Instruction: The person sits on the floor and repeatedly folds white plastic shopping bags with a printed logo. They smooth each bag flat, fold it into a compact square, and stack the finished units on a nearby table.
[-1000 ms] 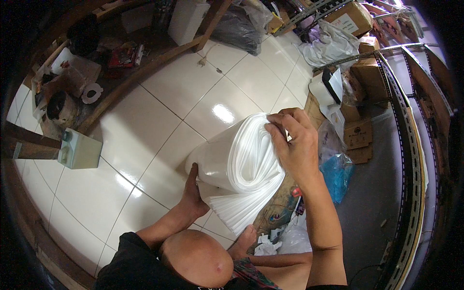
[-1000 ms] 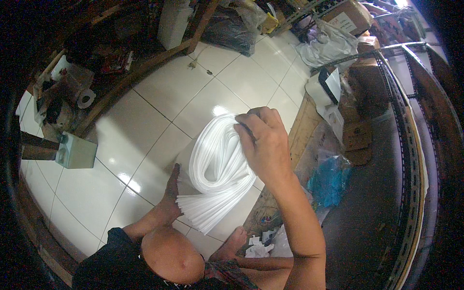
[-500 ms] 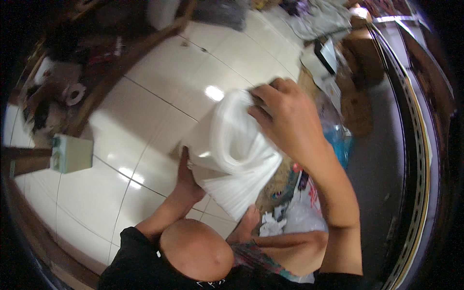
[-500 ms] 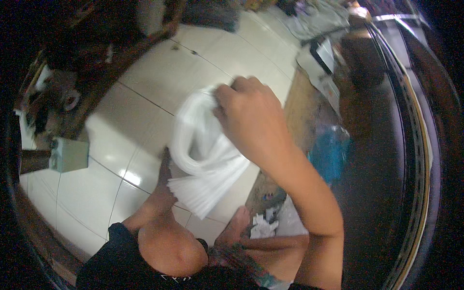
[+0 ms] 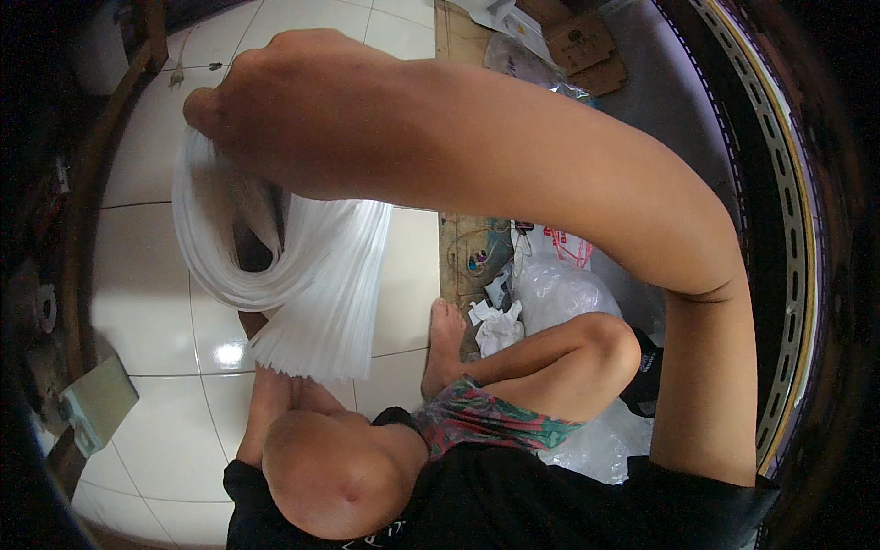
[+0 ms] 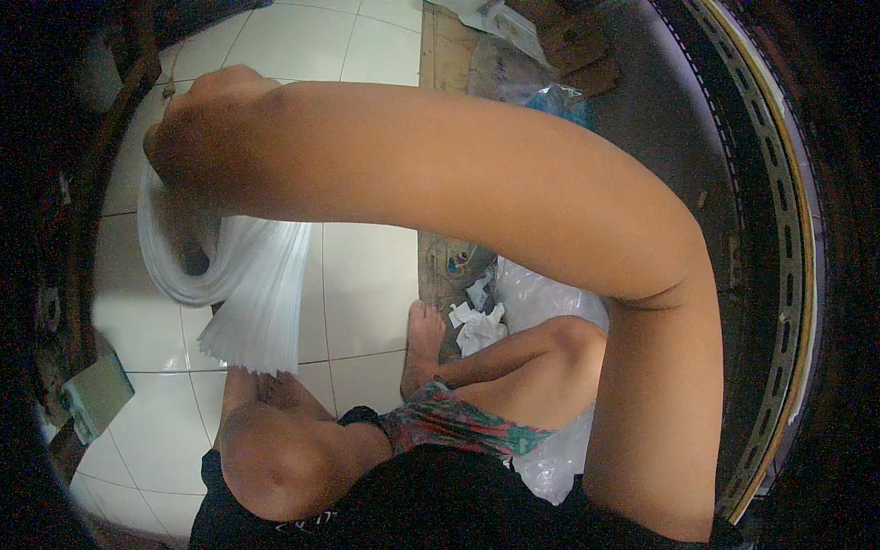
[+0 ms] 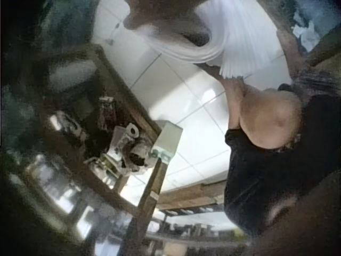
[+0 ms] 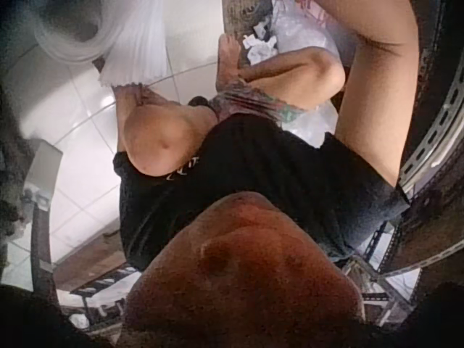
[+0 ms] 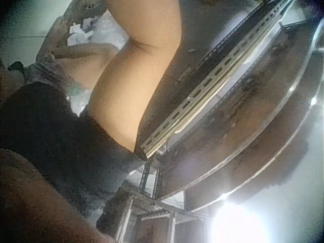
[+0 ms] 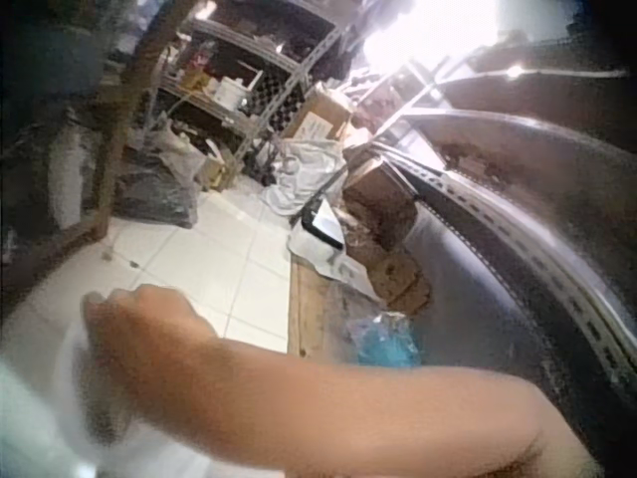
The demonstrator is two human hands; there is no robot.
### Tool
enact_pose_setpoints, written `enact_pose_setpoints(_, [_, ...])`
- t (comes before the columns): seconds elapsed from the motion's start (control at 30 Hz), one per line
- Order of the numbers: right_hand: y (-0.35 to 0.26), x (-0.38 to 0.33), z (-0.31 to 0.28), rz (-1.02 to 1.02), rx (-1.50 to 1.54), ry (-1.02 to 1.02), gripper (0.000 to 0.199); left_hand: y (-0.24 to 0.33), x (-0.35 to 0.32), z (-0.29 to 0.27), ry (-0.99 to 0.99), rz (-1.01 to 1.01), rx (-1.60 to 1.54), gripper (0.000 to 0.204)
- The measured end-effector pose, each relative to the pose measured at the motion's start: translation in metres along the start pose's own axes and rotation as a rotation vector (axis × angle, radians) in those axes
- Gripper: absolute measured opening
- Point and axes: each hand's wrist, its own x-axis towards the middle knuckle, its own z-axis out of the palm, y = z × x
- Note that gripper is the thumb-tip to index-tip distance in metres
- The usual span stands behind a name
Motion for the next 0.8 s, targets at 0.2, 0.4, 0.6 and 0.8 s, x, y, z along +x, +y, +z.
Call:
enact_pose_setpoints(0.2, [-0.009, 0.001, 0.007, 0.155, 0.222, -0.057, 0.023, 0.001, 0.001, 0.000, 0.032, -0.015, -0.004, 0.084])
enact_pose_setpoints(0.4, [0.008, 0.029, 0.016, -0.206, -0.019, -0.215, 0.028, 0.004, -0.004, 0.003, 0.058, 0.008, -0.026, 0.086])
enact_pose_setpoints(0.6, [-0.005, 0.005, 0.007, 0.033, 0.018, 0.013, 0.034, 0.008, -0.001, 0.008, 0.077, 0.026, -0.035, 0.089])
enact_pose_setpoints(0.8, [0.011, 0.008, 0.014, -0.166, 0.007, -0.026, 0.040, 0.001, 0.005, 0.019, 0.081, -0.014, -0.053, 0.091])
